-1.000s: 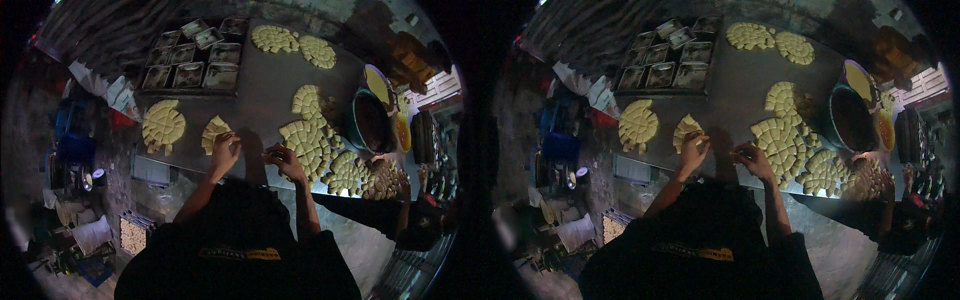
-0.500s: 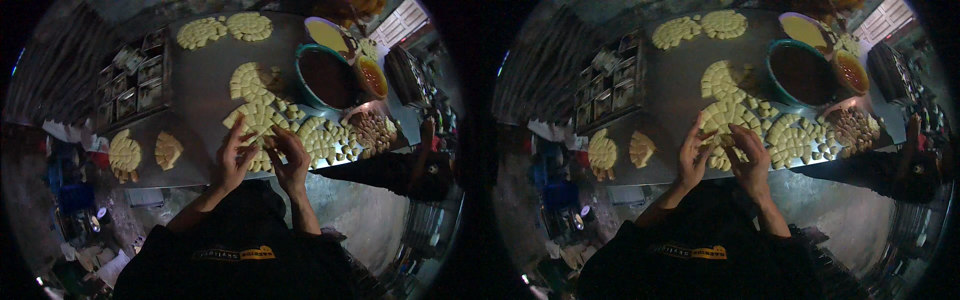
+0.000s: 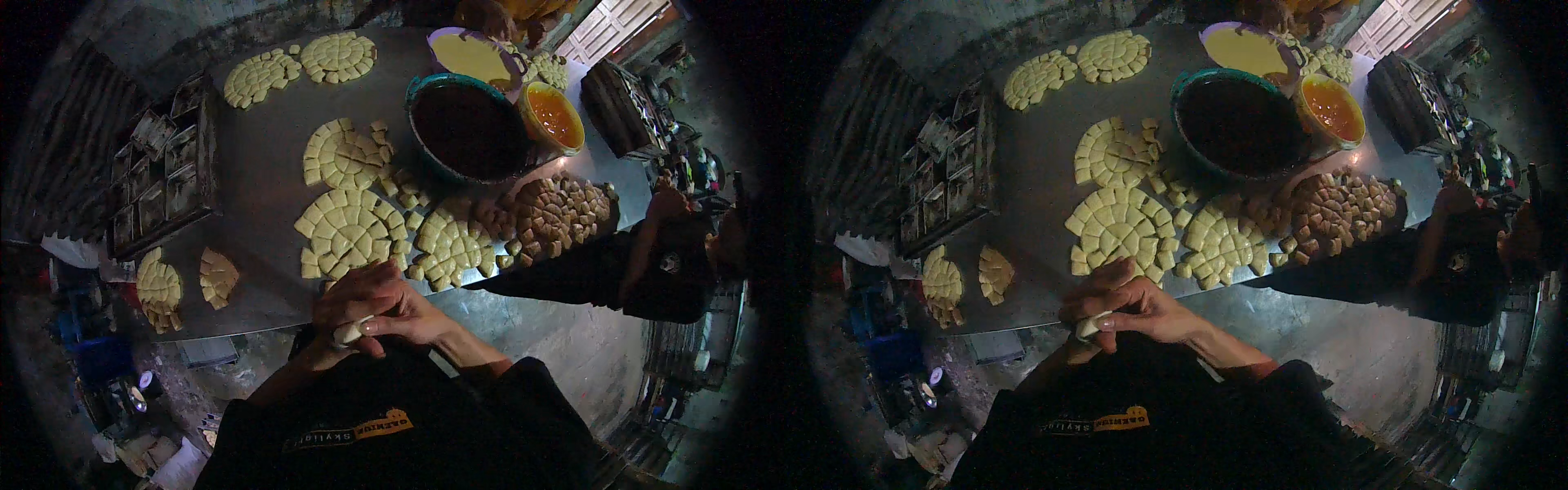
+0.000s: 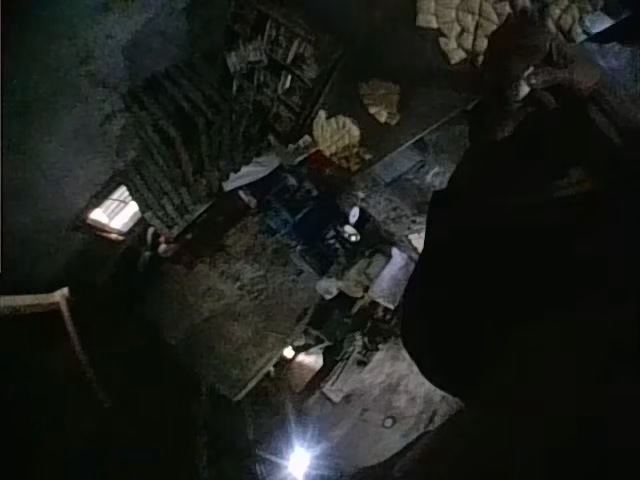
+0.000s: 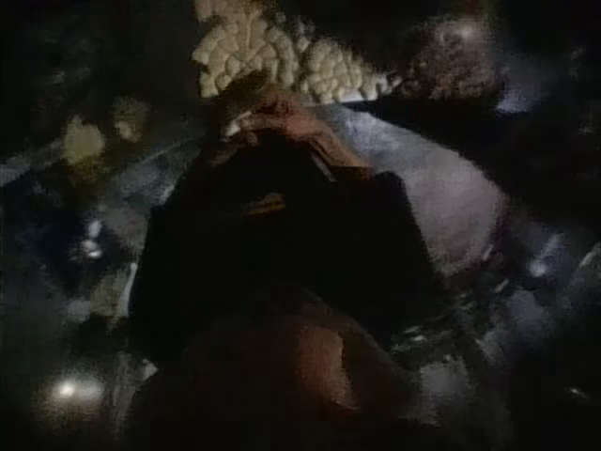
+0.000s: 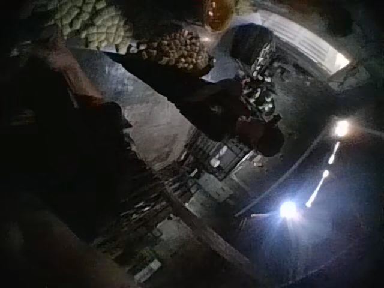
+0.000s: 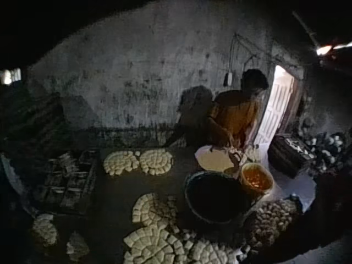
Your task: The person prepares bread rolls by filling pieces of dough with a dark paste, rolling them into shapes, and placing them into metal baking pans on a table.
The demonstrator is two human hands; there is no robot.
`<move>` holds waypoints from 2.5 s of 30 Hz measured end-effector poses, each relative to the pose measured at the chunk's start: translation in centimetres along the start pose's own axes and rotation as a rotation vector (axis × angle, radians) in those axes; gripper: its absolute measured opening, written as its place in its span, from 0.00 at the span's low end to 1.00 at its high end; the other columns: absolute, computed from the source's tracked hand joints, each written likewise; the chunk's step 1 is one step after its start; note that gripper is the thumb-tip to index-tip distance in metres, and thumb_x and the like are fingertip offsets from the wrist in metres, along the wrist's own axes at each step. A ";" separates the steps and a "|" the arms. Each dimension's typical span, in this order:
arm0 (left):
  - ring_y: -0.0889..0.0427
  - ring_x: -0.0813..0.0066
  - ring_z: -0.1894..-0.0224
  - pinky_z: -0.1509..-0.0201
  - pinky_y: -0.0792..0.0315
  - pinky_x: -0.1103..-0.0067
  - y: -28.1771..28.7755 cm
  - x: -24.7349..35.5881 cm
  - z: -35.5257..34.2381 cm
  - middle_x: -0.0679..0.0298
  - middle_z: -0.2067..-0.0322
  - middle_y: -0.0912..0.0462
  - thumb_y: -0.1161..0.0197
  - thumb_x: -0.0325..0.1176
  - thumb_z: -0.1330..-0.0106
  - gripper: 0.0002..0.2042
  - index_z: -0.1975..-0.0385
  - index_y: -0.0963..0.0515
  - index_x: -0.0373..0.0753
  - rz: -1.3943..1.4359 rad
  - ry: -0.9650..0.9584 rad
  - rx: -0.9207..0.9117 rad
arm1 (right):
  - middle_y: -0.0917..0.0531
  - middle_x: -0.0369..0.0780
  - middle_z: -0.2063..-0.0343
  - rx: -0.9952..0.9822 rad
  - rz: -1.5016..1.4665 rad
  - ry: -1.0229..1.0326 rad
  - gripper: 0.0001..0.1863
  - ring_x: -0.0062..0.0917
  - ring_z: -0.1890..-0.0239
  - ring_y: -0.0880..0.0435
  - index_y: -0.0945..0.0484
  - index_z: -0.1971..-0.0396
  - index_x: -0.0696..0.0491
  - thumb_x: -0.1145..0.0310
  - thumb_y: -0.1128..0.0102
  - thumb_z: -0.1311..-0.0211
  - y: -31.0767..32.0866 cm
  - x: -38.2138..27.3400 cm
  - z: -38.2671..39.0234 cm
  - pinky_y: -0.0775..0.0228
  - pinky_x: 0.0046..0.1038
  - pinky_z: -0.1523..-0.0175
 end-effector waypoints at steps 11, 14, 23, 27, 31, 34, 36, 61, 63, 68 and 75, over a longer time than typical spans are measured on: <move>0.45 0.52 0.27 0.31 0.42 0.53 2.2 -2.9 5.7 0.54 0.24 0.63 0.34 0.42 0.33 0.47 0.25 0.65 0.48 0.328 0.721 0.446 | 0.15 0.52 0.60 0.575 1.852 -0.416 0.29 0.48 0.55 0.17 0.17 0.58 0.55 0.43 0.54 0.30 24.7 -13.2 -4.9 0.26 0.45 0.48; 0.43 0.54 0.28 0.32 0.38 0.58 3.9 -3.4 8.5 0.52 0.25 0.61 0.39 0.39 0.30 0.42 0.25 0.63 0.47 0.311 0.721 0.502 | 0.16 0.52 0.56 0.462 1.801 -0.550 0.31 0.48 0.50 0.18 0.17 0.57 0.56 0.42 0.58 0.29 26.9 -11.4 -5.2 0.28 0.46 0.44; 0.31 0.54 0.34 0.38 0.30 0.62 8.9 -1.4 11.2 0.49 0.28 0.48 0.50 0.42 0.25 0.32 0.26 0.54 0.40 0.272 0.760 0.527 | 0.16 0.53 0.60 0.414 2.044 -0.397 0.19 0.46 0.55 0.16 0.23 0.46 0.49 0.56 0.53 0.28 30.1 -9.8 -4.8 0.24 0.46 0.54; 0.26 0.64 0.38 0.39 0.29 0.71 9.9 -1.3 11.6 0.52 0.31 0.39 0.45 0.38 0.26 0.28 0.30 0.43 0.36 0.358 0.832 0.396 | 0.17 0.54 0.56 0.404 2.042 -0.500 0.24 0.51 0.50 0.20 0.19 0.50 0.48 0.48 0.59 0.26 25.6 -10.5 -5.3 0.27 0.49 0.46; 0.23 0.67 0.42 0.40 0.28 0.72 11.0 -0.2 10.8 0.55 0.37 0.30 0.46 0.36 0.25 0.22 0.35 0.35 0.35 0.455 0.910 0.294 | 0.17 0.51 0.54 0.710 1.697 -0.612 0.21 0.45 0.51 0.17 0.21 0.45 0.48 0.54 0.57 0.26 17.6 -9.4 -10.0 0.26 0.43 0.46; 0.23 0.68 0.43 0.41 0.27 0.73 11.8 0.1 11.0 0.57 0.40 0.26 0.48 0.37 0.24 0.20 0.38 0.32 0.34 0.538 0.870 0.356 | 0.17 0.46 0.51 0.401 1.246 -0.348 0.23 0.36 0.48 0.18 0.22 0.43 0.53 0.54 0.55 0.27 10.4 -2.7 -13.1 0.30 0.35 0.41; 0.24 0.68 0.43 0.42 0.26 0.71 12.5 -0.1 11.3 0.57 0.43 0.25 0.49 0.37 0.23 0.18 0.40 0.30 0.33 0.602 0.861 0.502 | 0.18 0.44 0.49 0.225 0.862 -0.160 0.25 0.31 0.45 0.21 0.24 0.42 0.56 0.53 0.53 0.27 3.9 2.2 -13.1 0.34 0.31 0.38; 0.17 0.73 0.53 0.50 0.22 0.77 17.1 0.1 14.5 0.61 0.56 0.17 0.38 0.29 0.32 0.13 0.50 0.24 0.37 0.969 1.116 0.631 | 0.15 0.41 0.66 0.029 1.238 0.303 0.22 0.30 0.61 0.13 0.22 0.48 0.51 0.81 0.34 0.44 -9.4 5.7 -11.5 0.22 0.28 0.55; 0.17 0.75 0.54 0.50 0.22 0.78 16.6 1.3 13.1 0.62 0.56 0.17 0.36 0.29 0.33 0.11 0.53 0.22 0.36 0.800 1.131 0.539 | 0.15 0.41 0.69 0.103 1.220 0.241 0.17 0.26 0.64 0.13 0.21 0.53 0.54 0.80 0.33 0.43 -8.4 5.5 -10.6 0.22 0.26 0.59; 0.17 0.77 0.57 0.52 0.21 0.80 15.8 3.8 8.8 0.63 0.59 0.16 0.32 0.26 0.36 0.08 0.59 0.19 0.35 0.043 0.800 0.274 | 0.18 0.39 0.74 0.285 0.955 -0.052 0.05 0.19 0.73 0.16 0.20 0.64 0.60 0.76 0.35 0.37 -5.6 4.3 -10.1 0.26 0.21 0.70; 0.16 0.73 0.55 0.53 0.18 0.78 14.1 2.1 9.1 0.62 0.62 0.17 0.36 0.26 0.32 0.06 0.58 0.20 0.33 0.080 0.861 0.505 | 0.20 0.40 0.55 0.200 1.225 0.242 0.15 0.25 0.62 0.17 0.16 0.54 0.53 0.73 0.31 0.42 -4.3 2.4 -9.9 0.24 0.25 0.61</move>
Point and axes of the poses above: each hand's wrist, its own z-axis away from the middle knuckle, its own y-axis out of the back of the hand, x = y × z, the point moved 4 cm from there along -z, towards the middle knuckle
